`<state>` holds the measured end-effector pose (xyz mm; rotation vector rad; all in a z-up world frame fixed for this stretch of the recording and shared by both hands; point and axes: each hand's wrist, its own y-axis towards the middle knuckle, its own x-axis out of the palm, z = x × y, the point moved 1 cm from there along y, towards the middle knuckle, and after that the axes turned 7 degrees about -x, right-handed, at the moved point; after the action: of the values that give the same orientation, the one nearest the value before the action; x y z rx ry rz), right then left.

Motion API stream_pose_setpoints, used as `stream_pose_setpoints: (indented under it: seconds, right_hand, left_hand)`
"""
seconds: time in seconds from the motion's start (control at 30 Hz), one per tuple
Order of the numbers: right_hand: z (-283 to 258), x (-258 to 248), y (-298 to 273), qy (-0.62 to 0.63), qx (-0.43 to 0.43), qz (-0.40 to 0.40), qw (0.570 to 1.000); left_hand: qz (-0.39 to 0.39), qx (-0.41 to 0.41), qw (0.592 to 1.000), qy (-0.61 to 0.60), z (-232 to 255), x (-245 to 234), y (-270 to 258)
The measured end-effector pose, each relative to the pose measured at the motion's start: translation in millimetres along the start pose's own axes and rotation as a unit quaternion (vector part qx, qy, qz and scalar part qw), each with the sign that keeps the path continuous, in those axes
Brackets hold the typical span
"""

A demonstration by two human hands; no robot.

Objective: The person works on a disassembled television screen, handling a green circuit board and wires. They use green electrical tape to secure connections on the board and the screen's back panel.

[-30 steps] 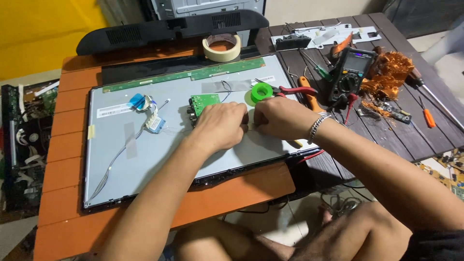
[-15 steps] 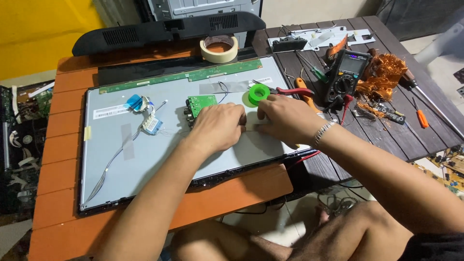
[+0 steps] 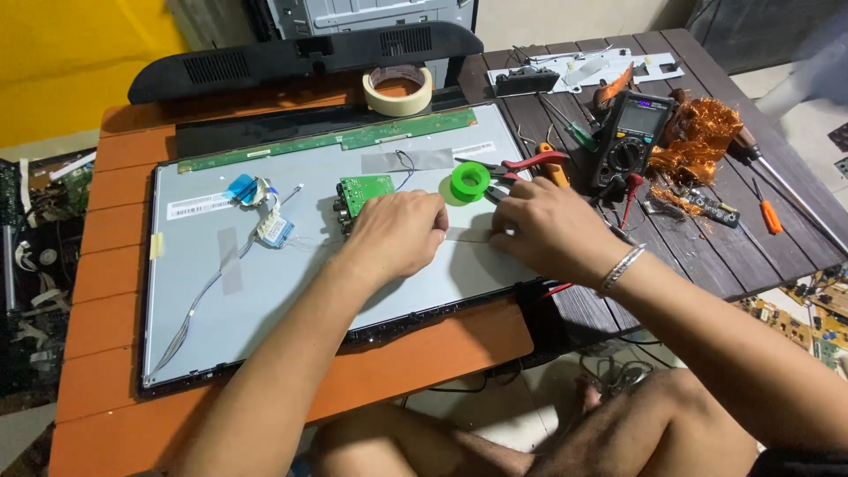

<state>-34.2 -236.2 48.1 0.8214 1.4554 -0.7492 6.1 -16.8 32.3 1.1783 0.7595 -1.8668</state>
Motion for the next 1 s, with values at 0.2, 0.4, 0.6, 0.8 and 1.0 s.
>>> stream_pose_setpoints:
  seconds: [0.2,0.4,0.6,0.8,1.0]
  right_hand:
    - [3,2,10,0.005,-0.007,-0.025,1.000]
    - [5,-4,19,0.038,-0.010,-0.063,0.997]
    - [2,-9,19,0.040,-0.018,-0.080,0.996]
    - [-1,-13,17,0.041,-0.015,-0.089,0.995]
    - [2,-7,16,0.031,-0.008,-0.080,0.996]
  left_hand:
    - [0.000,-0.005,1.000,-0.003,4,-7,-5]
    - [-0.001,-0.006,1.000,-0.001,5,-8,-5]
    - [-0.001,-0.004,1.000,-0.002,5,-8,-5]
    - [0.001,-0.001,1.000,-0.005,6,-11,-7]
    - [0.007,0.008,1.000,-0.010,3,-8,-6]
